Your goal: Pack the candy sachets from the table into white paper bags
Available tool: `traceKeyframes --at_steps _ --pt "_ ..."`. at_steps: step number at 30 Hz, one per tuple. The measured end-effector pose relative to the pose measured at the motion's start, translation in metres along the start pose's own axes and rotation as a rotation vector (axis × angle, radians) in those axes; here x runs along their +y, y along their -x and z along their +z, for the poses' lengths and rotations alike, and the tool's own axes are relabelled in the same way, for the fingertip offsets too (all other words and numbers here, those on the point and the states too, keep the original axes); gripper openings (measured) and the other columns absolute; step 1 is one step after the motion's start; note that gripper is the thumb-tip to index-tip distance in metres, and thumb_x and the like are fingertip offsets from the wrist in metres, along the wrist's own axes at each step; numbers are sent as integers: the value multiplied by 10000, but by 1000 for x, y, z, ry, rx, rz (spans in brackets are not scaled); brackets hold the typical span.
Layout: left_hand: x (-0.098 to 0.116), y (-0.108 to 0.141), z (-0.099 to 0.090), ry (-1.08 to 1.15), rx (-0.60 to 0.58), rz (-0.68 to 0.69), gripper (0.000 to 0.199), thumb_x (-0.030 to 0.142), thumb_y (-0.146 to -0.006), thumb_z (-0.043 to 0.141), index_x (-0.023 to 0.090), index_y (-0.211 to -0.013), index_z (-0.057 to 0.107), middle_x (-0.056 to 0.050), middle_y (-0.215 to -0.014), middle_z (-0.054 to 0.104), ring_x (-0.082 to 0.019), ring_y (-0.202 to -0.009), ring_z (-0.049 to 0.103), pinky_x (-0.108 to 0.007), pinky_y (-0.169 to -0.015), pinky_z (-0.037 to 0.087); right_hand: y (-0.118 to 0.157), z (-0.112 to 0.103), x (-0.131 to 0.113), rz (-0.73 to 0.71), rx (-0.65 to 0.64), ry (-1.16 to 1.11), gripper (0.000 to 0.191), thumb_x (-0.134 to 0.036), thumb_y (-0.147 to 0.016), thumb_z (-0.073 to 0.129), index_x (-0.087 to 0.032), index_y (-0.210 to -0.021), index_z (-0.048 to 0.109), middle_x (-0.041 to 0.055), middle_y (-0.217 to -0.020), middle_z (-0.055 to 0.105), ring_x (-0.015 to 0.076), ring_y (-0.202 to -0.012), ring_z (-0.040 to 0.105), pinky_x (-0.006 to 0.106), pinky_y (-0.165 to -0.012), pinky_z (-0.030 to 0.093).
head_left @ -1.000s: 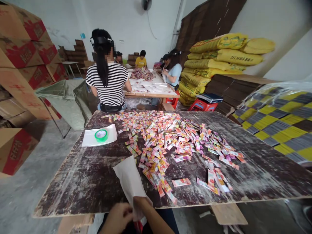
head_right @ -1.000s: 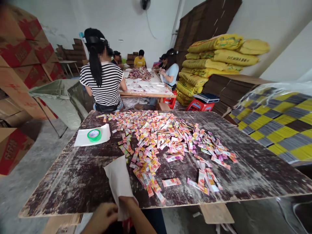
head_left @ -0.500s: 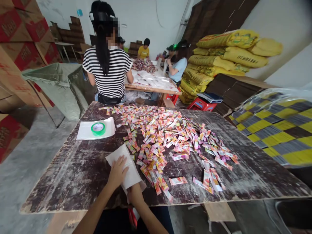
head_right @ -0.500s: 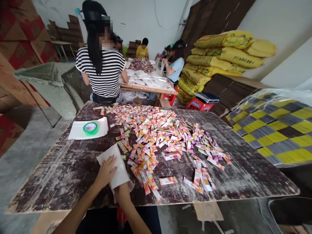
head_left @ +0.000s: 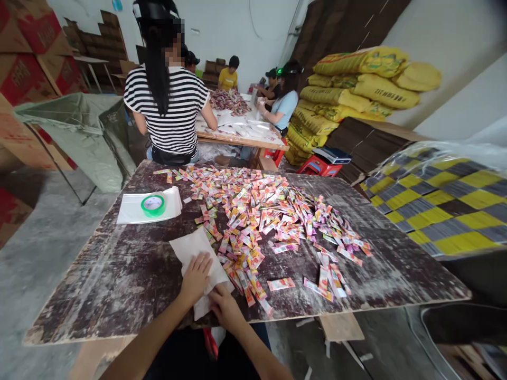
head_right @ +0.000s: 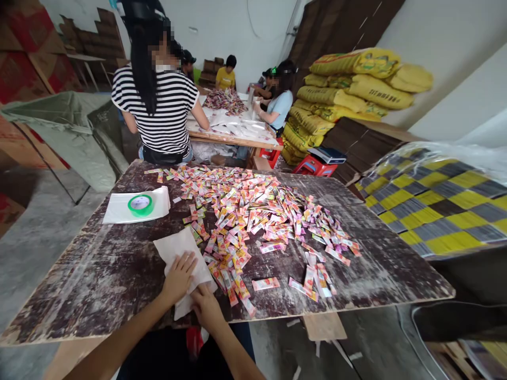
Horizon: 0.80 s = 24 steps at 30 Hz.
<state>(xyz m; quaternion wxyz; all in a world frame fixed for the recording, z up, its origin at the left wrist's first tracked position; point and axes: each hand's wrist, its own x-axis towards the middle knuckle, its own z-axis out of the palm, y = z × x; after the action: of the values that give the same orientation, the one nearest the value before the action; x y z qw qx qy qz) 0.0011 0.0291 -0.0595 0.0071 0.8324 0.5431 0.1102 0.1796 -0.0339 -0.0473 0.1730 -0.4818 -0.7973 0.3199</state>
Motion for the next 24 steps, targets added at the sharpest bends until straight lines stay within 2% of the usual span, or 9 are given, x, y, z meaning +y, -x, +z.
traceKeyframes --at_steps 5,8,11,15,20,22,24 --pt "5 9 10 -30 -28 200 563 227 -909 438 219 -1472 427 -39 -1570 365 -267 -1468 283 -490 -1189 223 4 3 -1 -15 -114 202 224 -192 -878 598 -219 -1089 665 64 -1117 633 224 -1079 538 355 -960 417" --pt "7 12 15 -74 -1 144 564 190 -906 409 194 -1470 424 -53 -1569 360 -258 -1455 316 -487 -1173 259 -1 5 -1 -21 -175 314 151 -232 -894 604 -206 -1028 670 63 -1048 638 226 -1041 539 361 -929 410" --pt "11 16 23 -91 -7 102 563 129 -885 370 116 -1442 446 -104 -1540 404 -225 -1429 370 -459 -1161 290 -2 6 2 -52 -154 359 145 -249 -886 626 -212 -1022 658 62 -1105 616 223 -1055 526 346 -909 405" --pt "7 21 22 -32 -41 225 558 166 -895 383 103 -1447 438 -115 -1540 400 -216 -1443 346 -441 -1183 256 -7 2 1 -81 -177 409 208 -243 -846 667 -197 -1046 634 76 -1134 609 243 -1078 525 362 -908 402" --pt "3 20 18 -11 -43 225 564 159 -890 383 96 -1449 434 -129 -1538 398 -213 -1441 351 -429 -1183 248 -20 -7 -8 -80 -300 481 437 -252 -831 671 -138 -1238 562 139 -1133 636 274 -1049 570 384 -885 408" --pt "4 20 20 -9 -34 212 562 147 -888 377 104 -1443 445 -123 -1530 415 -207 -1436 360 -426 -1183 247 -23 -11 -14 -83 -321 460 362 -226 -846 633 -151 -1198 595 119 -1097 655 253 -1016 592 359 -873 406" --pt "6 21 21 -6 -24 210 554 152 -901 362 112 -1447 443 -112 -1531 418 -205 -1439 353 -431 -1188 238 -21 -17 -19 -99 -329 412 200 -191 -849 597 -176 -1039 659 82 -1019 671 218 -980 608 324 -861 402"
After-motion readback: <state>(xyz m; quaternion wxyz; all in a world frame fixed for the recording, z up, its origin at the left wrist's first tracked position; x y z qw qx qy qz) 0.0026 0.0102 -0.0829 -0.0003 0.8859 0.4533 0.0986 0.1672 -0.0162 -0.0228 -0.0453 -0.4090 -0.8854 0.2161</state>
